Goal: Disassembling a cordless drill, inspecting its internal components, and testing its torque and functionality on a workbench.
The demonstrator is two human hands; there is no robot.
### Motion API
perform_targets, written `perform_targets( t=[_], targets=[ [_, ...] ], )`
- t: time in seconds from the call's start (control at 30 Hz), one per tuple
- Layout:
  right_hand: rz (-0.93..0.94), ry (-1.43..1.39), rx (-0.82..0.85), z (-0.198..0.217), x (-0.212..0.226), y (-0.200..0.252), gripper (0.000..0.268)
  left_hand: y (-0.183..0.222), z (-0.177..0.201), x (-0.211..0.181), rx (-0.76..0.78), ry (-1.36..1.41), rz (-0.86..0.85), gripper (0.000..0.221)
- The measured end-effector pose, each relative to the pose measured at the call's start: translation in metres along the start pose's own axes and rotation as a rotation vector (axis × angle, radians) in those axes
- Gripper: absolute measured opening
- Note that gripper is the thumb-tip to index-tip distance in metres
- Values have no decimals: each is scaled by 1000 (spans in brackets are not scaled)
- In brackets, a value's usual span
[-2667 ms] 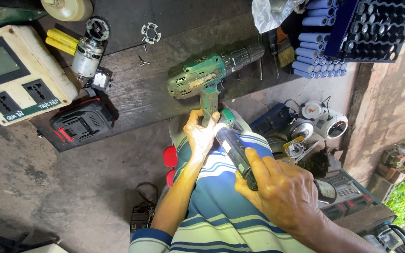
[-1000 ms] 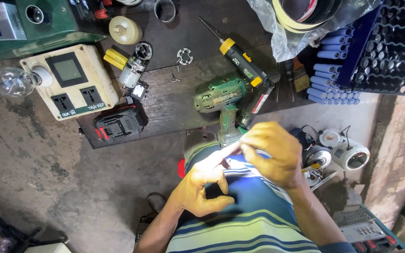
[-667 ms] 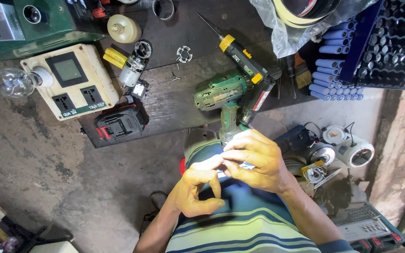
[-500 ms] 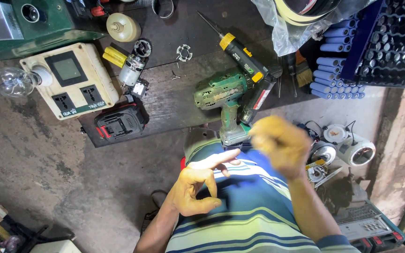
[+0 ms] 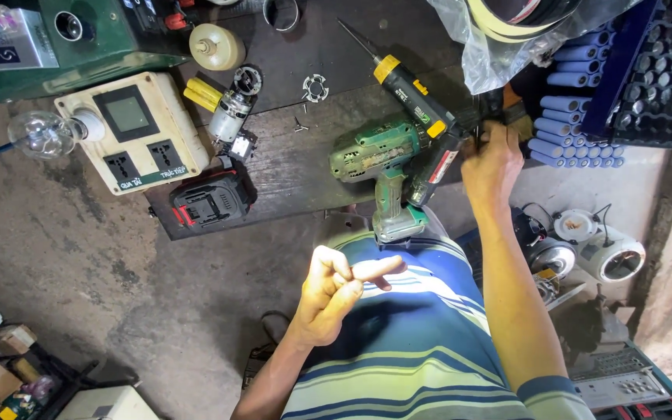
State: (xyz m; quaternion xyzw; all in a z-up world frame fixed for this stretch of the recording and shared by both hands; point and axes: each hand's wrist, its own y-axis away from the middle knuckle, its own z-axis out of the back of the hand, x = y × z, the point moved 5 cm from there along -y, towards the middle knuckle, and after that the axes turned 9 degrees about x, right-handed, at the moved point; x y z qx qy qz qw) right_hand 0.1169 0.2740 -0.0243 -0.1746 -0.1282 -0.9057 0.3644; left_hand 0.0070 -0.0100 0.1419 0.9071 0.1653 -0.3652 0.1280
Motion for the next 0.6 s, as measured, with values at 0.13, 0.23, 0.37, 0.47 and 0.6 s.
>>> perform_targets(
  t=[0.13, 0.23, 0.37, 0.47, 0.6],
  targets=[
    [22, 7, -15, -5, -4, -3, 28, 1, 1, 8, 13, 10, 45, 13],
    [-14, 20, 9, -8, -7, -4, 21, 2, 2, 13, 32, 92, 52, 13],
    [-158, -35, 115, -17, -27, -7, 10, 2, 3, 16, 35, 172, 77, 15],
    [-575, -493, 285, 13, 6, -7, 10, 2, 5, 16, 25, 79, 66, 16],
    [-469, -806, 245, 34, 12, 18, 16, 2, 7, 17, -18, 46, 97, 16]
  ],
)
